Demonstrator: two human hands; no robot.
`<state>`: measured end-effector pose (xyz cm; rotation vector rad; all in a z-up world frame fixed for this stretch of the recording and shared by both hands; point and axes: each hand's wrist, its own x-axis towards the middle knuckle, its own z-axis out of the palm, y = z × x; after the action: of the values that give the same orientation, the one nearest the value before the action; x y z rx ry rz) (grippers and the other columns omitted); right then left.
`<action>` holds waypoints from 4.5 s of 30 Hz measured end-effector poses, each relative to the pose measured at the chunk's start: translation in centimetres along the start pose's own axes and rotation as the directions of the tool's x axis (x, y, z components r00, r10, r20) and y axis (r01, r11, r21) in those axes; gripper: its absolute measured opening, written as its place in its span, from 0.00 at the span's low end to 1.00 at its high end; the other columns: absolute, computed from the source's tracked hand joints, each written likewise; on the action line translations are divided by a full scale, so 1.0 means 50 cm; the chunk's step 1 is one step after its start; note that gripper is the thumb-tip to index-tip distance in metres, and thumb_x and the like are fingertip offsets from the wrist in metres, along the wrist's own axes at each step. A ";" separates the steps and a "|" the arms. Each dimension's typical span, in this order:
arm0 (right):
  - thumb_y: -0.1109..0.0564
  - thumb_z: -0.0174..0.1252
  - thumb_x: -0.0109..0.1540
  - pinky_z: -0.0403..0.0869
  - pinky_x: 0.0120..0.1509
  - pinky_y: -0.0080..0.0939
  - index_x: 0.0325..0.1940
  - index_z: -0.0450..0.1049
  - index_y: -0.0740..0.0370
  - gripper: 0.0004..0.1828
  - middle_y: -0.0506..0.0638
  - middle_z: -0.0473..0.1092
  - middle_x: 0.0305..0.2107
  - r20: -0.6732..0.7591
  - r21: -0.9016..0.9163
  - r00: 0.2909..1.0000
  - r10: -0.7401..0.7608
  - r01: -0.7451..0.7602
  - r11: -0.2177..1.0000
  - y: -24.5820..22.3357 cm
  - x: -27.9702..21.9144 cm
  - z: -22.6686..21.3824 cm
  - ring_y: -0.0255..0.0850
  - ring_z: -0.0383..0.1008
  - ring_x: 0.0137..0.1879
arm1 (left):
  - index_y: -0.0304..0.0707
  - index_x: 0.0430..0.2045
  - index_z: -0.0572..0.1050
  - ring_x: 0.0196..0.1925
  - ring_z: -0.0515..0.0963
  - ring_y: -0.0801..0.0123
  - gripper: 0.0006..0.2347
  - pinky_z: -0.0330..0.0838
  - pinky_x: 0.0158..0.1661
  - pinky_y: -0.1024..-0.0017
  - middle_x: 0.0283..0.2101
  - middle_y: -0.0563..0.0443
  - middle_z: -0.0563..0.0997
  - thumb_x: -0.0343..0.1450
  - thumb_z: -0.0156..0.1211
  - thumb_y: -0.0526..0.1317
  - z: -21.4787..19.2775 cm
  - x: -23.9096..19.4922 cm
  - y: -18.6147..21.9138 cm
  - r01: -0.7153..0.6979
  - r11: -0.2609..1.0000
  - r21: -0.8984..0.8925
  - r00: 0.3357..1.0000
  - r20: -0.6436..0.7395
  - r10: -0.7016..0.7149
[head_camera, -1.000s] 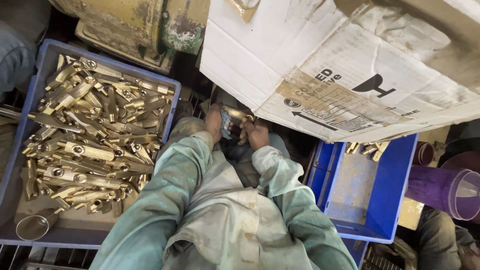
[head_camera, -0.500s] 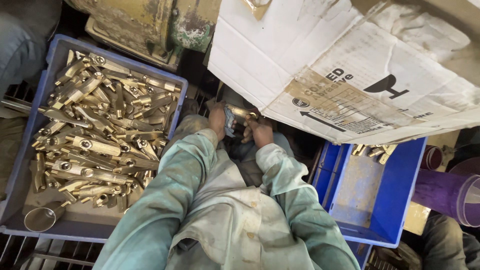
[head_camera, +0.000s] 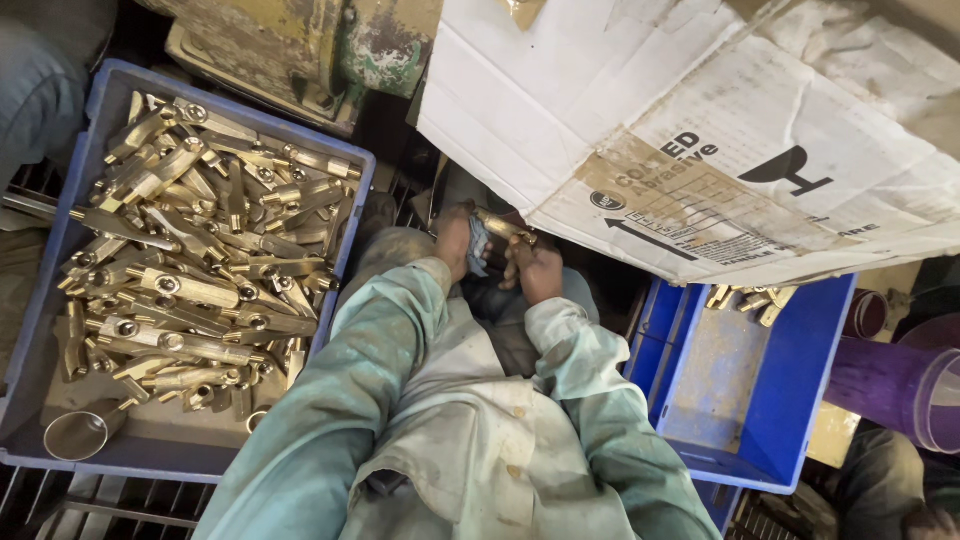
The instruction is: The person wipes individual brass metal components one at a time using a small piece of cloth, then places them into a blue plastic bin.
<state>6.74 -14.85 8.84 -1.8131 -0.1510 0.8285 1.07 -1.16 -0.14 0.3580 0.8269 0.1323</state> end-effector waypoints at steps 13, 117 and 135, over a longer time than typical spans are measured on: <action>0.54 0.54 0.69 0.69 0.20 0.38 0.32 0.72 0.69 0.17 0.52 0.66 0.14 0.001 -0.030 0.998 -0.062 0.062 0.998 -0.004 -0.033 -0.031 0.37 0.65 0.15 | 0.40 0.34 0.72 0.15 0.73 0.65 0.21 0.68 0.16 0.69 0.21 0.49 0.75 0.78 0.37 0.56 0.015 0.004 -0.039 -0.053 0.998 0.029 0.992 0.114 0.050; 0.50 0.53 0.70 0.72 0.34 0.33 0.41 0.74 0.65 0.14 0.46 0.72 0.24 0.160 -0.290 0.948 -0.277 0.313 0.905 -0.133 -0.219 -0.081 0.32 0.72 0.29 | 0.39 0.39 0.73 0.16 0.78 0.63 0.17 0.71 0.16 0.68 0.24 0.46 0.79 0.79 0.44 0.53 0.056 -0.245 0.080 -0.098 0.973 0.209 0.953 0.300 0.031; 0.50 0.56 0.69 0.72 0.24 0.41 0.33 0.71 0.68 0.18 0.52 0.67 0.17 0.073 0.040 0.997 0.012 -0.015 0.999 0.017 -0.005 -0.047 0.40 0.67 0.19 | 0.39 0.31 0.73 0.14 0.72 0.64 0.16 0.67 0.16 0.68 0.19 0.49 0.75 0.77 0.43 0.51 0.004 -0.009 -0.020 -0.089 0.994 0.066 0.989 0.125 0.080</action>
<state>7.71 -17.15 8.64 -1.7485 -0.1679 0.9021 0.91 -2.27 -0.06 0.4647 0.6969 0.1582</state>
